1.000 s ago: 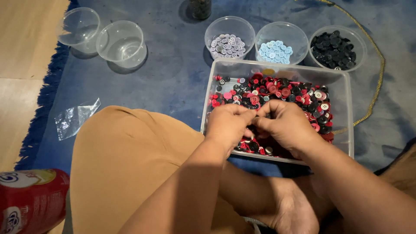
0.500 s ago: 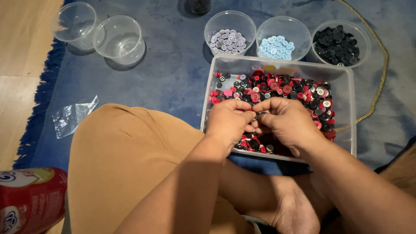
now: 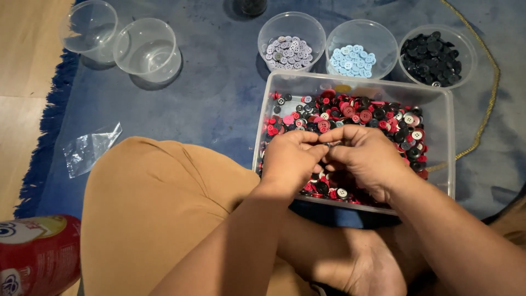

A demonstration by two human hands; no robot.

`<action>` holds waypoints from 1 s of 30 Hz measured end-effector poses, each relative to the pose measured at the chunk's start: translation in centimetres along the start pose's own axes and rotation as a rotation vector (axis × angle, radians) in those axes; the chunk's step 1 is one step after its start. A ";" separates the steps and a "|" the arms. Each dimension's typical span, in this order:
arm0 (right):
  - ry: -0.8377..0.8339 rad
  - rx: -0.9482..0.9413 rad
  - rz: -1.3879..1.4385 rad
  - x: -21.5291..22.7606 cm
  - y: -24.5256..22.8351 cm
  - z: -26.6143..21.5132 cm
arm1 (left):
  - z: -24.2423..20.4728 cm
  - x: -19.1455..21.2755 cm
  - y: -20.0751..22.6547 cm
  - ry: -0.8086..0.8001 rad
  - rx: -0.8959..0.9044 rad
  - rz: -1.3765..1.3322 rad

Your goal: Sorting black buttons from a large mixed container into a smaller bowl while sitting on the floor.

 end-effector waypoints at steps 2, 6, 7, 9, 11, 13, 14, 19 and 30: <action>-0.005 0.006 -0.018 0.1 -0.1 0.3 | -0.5 0.1 0.4 -0.001 0.008 -0.004; -0.037 0.062 -0.090 0.2 0.2 1.6 | -1.7 0.2 1.6 0.009 0.057 0.199; -0.038 0.060 -0.090 0.3 0.3 1.7 | -1.7 0.4 1.6 0.009 0.058 0.198; -0.030 0.073 -0.093 0.5 0.5 2.0 | -1.7 0.6 1.7 0.050 0.097 0.438; -0.014 0.076 -0.097 0.8 0.8 2.0 | -1.4 0.6 1.6 0.056 0.104 0.469; 0.001 0.079 -0.100 0.9 0.8 1.9 | -1.4 0.5 1.7 0.063 0.110 0.502; 0.006 0.066 -0.075 0.9 0.8 1.8 | -1.6 0.4 1.9 0.053 0.110 0.504; 0.029 0.019 -0.065 0.6 -0.5 0.9 | -2.6 -0.2 3.2 0.039 0.105 0.474; 0.083 0.037 -0.040 0.6 -1.8 -0.3 | -0.9 -0.1 1.9 0.109 0.080 0.479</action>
Point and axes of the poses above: each hand's wrist, its own z-axis towards the middle knuckle, its own x-axis out of the back of the hand, y = z × x, the point moved 3 cm from there along z, towards the middle knuckle, and after that the axes turned 14 degrees about -y, right-handed, at the moved point
